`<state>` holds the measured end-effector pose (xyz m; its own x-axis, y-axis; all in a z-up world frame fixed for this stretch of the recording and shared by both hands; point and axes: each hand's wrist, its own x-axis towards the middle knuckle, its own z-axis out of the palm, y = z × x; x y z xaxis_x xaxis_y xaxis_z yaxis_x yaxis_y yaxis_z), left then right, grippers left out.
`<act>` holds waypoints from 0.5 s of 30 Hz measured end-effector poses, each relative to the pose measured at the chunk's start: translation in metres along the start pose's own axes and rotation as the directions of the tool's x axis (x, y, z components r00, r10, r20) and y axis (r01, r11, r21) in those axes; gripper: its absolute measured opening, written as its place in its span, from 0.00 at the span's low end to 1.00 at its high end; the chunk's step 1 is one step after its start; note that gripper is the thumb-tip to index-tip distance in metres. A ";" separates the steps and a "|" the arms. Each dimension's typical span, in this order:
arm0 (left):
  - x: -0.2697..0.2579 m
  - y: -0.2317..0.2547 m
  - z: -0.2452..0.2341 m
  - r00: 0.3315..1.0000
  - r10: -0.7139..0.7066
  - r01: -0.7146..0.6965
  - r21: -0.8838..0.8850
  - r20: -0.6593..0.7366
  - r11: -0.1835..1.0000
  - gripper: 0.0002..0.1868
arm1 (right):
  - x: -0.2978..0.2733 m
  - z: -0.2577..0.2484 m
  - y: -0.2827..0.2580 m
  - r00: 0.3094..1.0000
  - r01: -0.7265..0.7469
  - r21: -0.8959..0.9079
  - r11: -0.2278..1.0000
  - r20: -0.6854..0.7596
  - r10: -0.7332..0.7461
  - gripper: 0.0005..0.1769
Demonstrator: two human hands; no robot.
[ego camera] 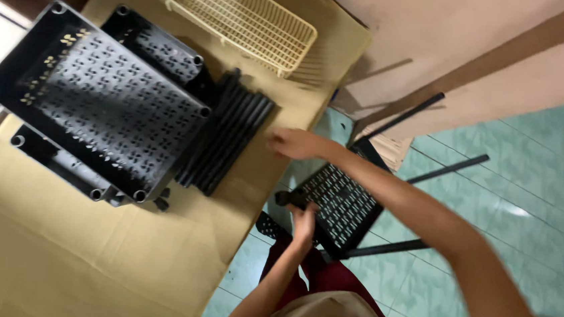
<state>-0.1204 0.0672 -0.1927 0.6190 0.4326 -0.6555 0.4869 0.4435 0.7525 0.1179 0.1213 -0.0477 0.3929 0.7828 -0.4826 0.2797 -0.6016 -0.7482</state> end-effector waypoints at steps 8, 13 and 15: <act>-0.002 0.024 0.000 0.974 0.227 -0.226 0.064 -0.005 0.972 0.43 | -0.228 0.029 0.109 0.804 -0.291 -0.181 0.939 0.486 0.343 0.39; -0.021 0.044 0.008 0.950 0.302 -0.311 0.138 0.082 0.940 0.43 | -0.297 0.102 0.129 0.578 -0.812 0.453 0.368 0.707 0.408 0.37; -0.028 0.058 0.013 0.940 0.319 -0.336 0.155 0.121 0.929 0.45 | -0.307 0.133 0.128 0.616 -0.771 0.636 0.033 0.731 0.292 0.33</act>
<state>-0.1015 0.0707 -0.1303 0.8119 0.4531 -0.3680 0.3401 0.1452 0.9291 -0.0838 -0.1752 -0.0558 -0.3171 0.4233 -0.8487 -0.8508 -0.5223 0.0574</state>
